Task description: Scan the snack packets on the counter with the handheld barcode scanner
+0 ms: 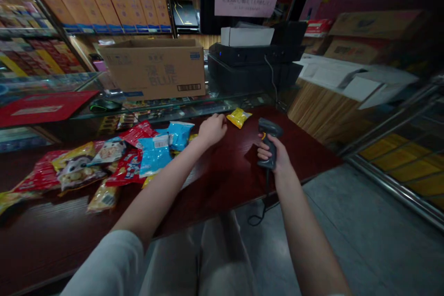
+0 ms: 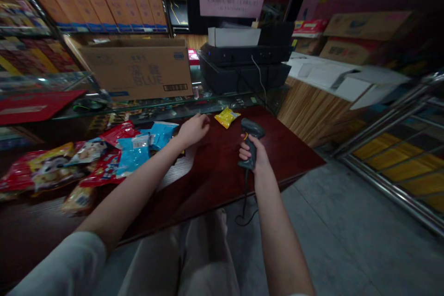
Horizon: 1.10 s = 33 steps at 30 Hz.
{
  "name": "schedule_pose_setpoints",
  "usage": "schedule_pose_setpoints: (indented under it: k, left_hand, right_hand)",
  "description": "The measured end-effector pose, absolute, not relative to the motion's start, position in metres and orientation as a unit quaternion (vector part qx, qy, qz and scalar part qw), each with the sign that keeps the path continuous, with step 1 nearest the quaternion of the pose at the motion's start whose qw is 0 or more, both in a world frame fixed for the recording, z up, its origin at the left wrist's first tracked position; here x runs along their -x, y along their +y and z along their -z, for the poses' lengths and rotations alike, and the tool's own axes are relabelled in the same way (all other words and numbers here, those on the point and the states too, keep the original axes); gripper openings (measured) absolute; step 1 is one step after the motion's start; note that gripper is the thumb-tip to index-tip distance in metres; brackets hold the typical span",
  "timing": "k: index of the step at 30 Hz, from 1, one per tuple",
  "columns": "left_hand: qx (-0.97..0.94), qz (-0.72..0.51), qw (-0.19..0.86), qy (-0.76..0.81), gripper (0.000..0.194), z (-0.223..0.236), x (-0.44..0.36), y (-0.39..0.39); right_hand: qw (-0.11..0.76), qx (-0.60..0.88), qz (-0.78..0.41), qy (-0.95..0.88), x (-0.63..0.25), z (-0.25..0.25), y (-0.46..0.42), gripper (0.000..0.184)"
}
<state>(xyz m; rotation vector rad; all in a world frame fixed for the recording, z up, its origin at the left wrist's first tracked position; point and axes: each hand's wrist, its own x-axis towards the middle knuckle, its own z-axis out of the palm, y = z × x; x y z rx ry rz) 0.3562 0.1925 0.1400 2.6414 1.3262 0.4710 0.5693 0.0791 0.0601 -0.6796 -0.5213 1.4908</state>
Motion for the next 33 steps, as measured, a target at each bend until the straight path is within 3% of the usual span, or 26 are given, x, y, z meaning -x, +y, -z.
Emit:
schedule_pose_setpoints:
  k: [7,17,23,26,29,33]
  left_hand:
    - [-0.828,-0.162,0.185,0.504,0.074,-0.098,-0.434,0.240]
    - [-0.834,-0.140,0.138,0.515,0.059,-0.080,-0.437,0.246]
    - [-0.796,-0.147,0.231,0.541,0.083,-0.089,-0.415,0.244]
    - [-0.720,-0.252,0.370,0.530,0.055,-0.085,-0.400,0.245]
    - [-0.670,-0.317,0.438,0.509,0.024,-0.080,-0.384,0.240]
    - [-0.620,-0.319,0.523,0.491,0.014,-0.081,-0.360,0.216]
  right_hand:
    - [0.662,0.295,-0.658,-0.204,-0.567,-0.058,0.075,0.016]
    - [0.658,0.301,-0.657,-0.212,-0.565,-0.060,0.075,0.020]
    - [0.636,0.309,-0.669,-0.231,-0.565,-0.060,0.074,0.023]
    - [0.608,0.306,-0.682,-0.267,-0.563,-0.059,0.073,0.027]
    - [0.574,0.309,-0.696,-0.301,-0.559,-0.058,0.071,0.028]
    - [0.554,0.316,-0.697,-0.327,-0.556,-0.059,0.068,0.028]
